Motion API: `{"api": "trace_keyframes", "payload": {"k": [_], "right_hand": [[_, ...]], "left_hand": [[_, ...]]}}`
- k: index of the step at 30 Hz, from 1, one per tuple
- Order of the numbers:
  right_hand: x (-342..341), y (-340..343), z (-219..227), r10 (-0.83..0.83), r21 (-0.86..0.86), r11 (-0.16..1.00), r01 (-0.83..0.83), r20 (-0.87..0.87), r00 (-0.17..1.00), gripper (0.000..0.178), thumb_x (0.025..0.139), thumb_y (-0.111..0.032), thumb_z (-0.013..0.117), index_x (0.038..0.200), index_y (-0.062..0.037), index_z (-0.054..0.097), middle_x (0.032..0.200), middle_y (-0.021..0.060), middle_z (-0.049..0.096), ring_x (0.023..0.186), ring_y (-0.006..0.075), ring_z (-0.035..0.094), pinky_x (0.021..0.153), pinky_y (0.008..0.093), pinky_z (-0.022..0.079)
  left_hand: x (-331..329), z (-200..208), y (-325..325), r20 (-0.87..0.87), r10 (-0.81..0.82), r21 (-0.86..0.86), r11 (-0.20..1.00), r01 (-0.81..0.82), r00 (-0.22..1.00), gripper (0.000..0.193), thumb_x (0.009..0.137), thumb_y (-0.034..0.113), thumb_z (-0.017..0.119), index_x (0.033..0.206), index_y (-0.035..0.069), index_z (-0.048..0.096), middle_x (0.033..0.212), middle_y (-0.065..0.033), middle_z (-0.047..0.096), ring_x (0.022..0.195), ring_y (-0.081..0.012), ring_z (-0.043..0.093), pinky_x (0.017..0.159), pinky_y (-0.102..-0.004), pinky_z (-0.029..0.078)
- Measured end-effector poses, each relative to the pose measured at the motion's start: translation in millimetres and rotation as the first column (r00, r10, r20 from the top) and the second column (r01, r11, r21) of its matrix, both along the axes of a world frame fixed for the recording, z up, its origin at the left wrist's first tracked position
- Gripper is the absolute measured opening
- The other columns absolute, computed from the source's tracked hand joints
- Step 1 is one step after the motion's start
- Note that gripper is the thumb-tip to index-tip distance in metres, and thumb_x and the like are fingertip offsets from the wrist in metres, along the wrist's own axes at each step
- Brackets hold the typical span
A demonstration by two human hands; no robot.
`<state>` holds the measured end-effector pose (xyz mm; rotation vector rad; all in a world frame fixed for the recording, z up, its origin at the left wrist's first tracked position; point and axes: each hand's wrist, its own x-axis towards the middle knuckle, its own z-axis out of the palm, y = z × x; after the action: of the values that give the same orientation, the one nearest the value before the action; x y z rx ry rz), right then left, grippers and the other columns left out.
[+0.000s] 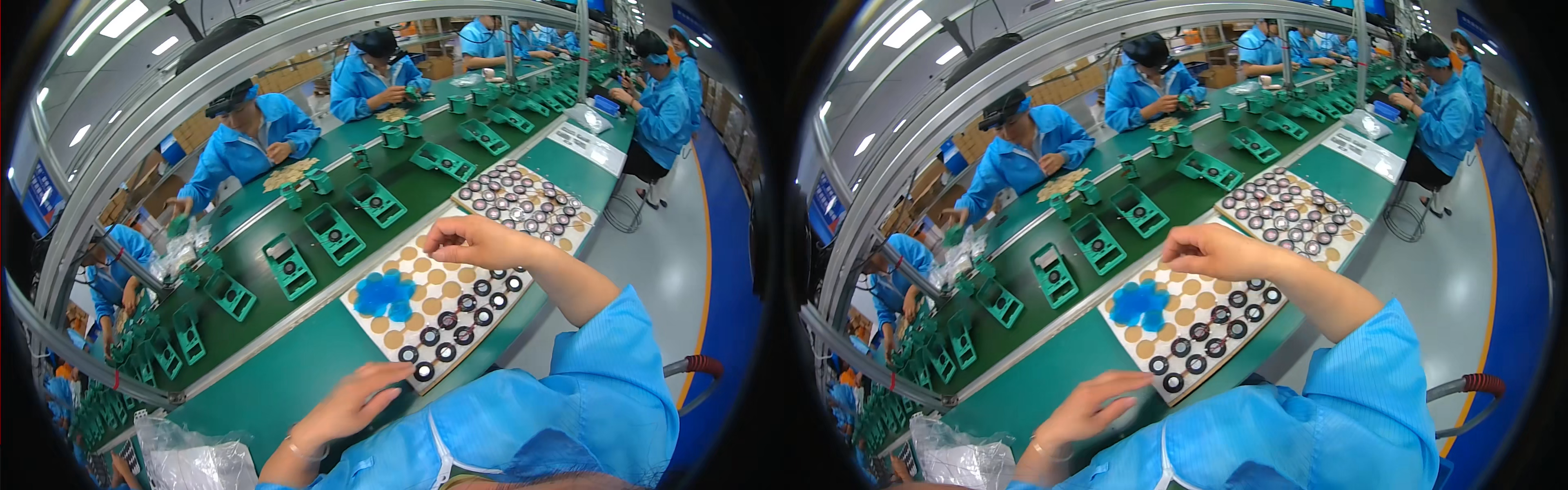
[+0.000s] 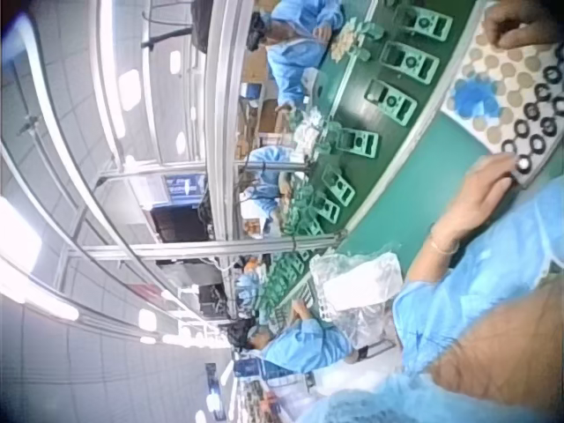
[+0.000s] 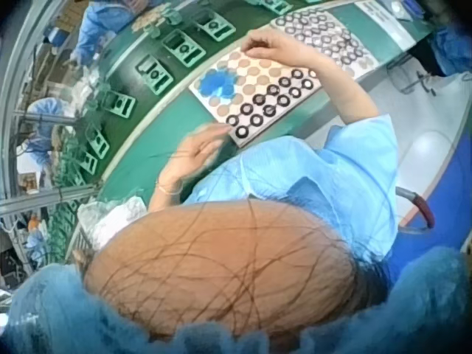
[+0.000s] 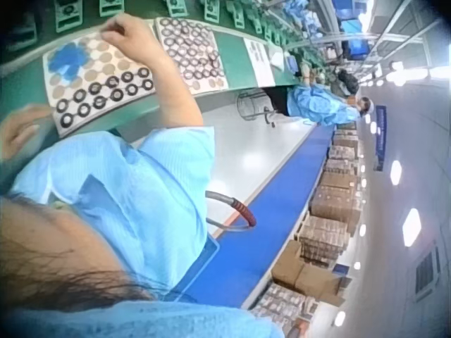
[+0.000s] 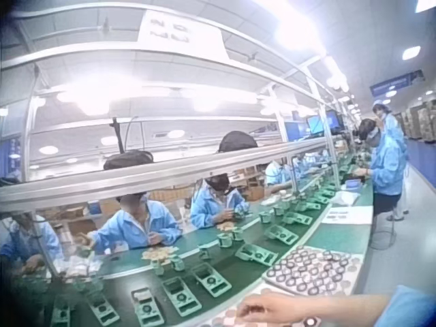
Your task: The person assembles small electronic components by hand, placing circular pads from a grid sheet onto green housings on an assembly line.
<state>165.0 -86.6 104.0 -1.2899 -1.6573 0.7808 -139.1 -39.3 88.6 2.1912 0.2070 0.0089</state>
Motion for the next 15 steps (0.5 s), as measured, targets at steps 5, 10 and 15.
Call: {"api": "trace_keyframes", "payload": {"k": [5, 10, 15], "right_hand": [[10.6, -9.1, -39.6, 0.230, -0.305, 0.945, -0.117, 0.370, 0.900, 0.015, 0.083, -0.015, 0.059, 0.095, -0.0058, 0.063, 0.085, 0.0084, 0.065, 0.079, 0.0205, 0.062, 0.071, 0.0314, 0.047], [-26.3, -15.1, -27.7, 0.417, -0.348, 0.865, -0.362, 0.098, 0.903, 0.016, 0.085, -0.012, 0.062, 0.098, -0.0041, 0.064, 0.093, 0.0078, 0.064, 0.084, 0.0194, 0.060, 0.074, 0.0292, 0.047], [-72.1, -53.7, 27.6, 0.805, 0.117, 0.591, -0.798, -0.152, 0.574, 0.030, 0.083, -0.012, 0.063, 0.112, -0.0050, 0.057, 0.107, 0.0122, 0.056, 0.095, 0.0254, 0.050, 0.081, 0.0327, 0.042]], "left_hand": [[-26.9, 47.1, -24.5, 0.447, -0.237, -0.365, 0.832, 0.418, 0.862, 0.032, 0.085, 0.016, 0.058, 0.108, -0.005, 0.059, 0.118, -0.0223, 0.056, 0.107, -0.0372, 0.054, 0.091, -0.0465, 0.041], [-33.7, 43.6, -26.2, 0.723, -0.463, -0.145, 0.624, 0.768, 0.513, 0.022, 0.089, 0.030, 0.056, 0.095, 0.011, 0.063, 0.119, -0.0123, 0.053, 0.117, -0.0357, 0.044, 0.098, -0.0566, 0.031], [-61.4, 55.8, -12.9, 0.502, -0.603, -0.051, 0.695, 0.717, 0.620, 0.031, 0.084, 0.029, 0.060, 0.095, 0.000, 0.061, 0.103, -0.0171, 0.059, 0.102, -0.0368, 0.054, 0.092, -0.0512, 0.040]]}}
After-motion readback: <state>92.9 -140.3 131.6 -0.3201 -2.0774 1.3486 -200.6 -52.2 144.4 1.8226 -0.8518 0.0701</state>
